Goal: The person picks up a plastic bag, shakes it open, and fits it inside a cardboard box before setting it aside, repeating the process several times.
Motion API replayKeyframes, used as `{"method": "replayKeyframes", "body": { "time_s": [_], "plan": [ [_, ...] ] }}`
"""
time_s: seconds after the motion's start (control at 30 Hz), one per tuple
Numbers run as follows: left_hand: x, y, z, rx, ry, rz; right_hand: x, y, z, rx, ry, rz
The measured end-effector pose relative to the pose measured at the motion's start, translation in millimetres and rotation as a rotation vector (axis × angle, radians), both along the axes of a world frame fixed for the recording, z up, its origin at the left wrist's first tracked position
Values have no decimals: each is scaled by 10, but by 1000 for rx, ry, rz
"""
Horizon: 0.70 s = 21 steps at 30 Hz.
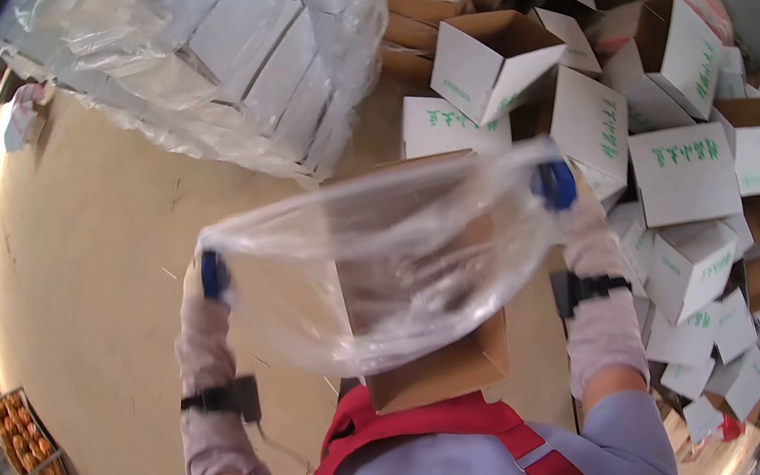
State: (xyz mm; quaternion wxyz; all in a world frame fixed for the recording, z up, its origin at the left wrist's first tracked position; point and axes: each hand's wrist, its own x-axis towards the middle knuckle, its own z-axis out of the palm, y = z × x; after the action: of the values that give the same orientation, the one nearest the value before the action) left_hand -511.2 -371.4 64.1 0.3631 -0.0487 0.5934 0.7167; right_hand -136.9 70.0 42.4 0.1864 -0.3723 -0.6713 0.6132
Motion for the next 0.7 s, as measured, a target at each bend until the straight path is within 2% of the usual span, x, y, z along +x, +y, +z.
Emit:
{"method": "replayKeyframes", "body": {
  "time_s": [0.03,0.07,0.1,0.13,0.2,0.23,0.3,0.37,0.4,0.43,0.47,0.5,0.57,0.6,0.63,0.7],
  "plan": [
    [-56,283,-25,-10,9,156,-485,22,79,-276,246,-72],
    [-242,439,-357,-7,18,248,-778,115,-140,-381,286,-197],
    [-353,533,-830,2,24,333,-1006,193,-241,-165,-189,-151],
    [-315,540,-1092,0,28,342,-1292,555,-849,237,-650,-101],
    [-235,494,-1502,-637,164,99,-1141,164,-880,207,-670,-130],
    [-190,425,-1772,-954,224,-36,-927,-9,-927,-95,-464,-192],
    [-12,-58,-2649,-924,139,-275,-418,-313,-1021,-682,-46,-305],
    [549,-220,-2438,-657,102,-329,177,-353,-1421,-638,-238,-191],
    [660,-232,-2206,-657,90,-335,490,-351,-1776,-639,-250,-197],
    [762,-274,-1940,-572,101,-423,798,-362,-2175,-381,-158,52],
    [878,-351,-1767,-487,106,-509,1007,-437,-2341,-127,-67,300],
    [949,-426,-1706,-493,84,-515,820,-609,-1909,-320,-88,272],
    [970,-467,-1595,-762,-208,-900,299,-1016,-803,-692,-147,156],
    [1071,-199,-934,-1036,86,-1180,409,-1011,-955,-969,-160,70],
    [1149,-327,-956,-1031,83,-1195,425,-1154,-828,-971,-164,56],
    [1411,-709,-1178,-825,-115,-889,384,-1427,-498,-267,-999,330]
  ]
}}
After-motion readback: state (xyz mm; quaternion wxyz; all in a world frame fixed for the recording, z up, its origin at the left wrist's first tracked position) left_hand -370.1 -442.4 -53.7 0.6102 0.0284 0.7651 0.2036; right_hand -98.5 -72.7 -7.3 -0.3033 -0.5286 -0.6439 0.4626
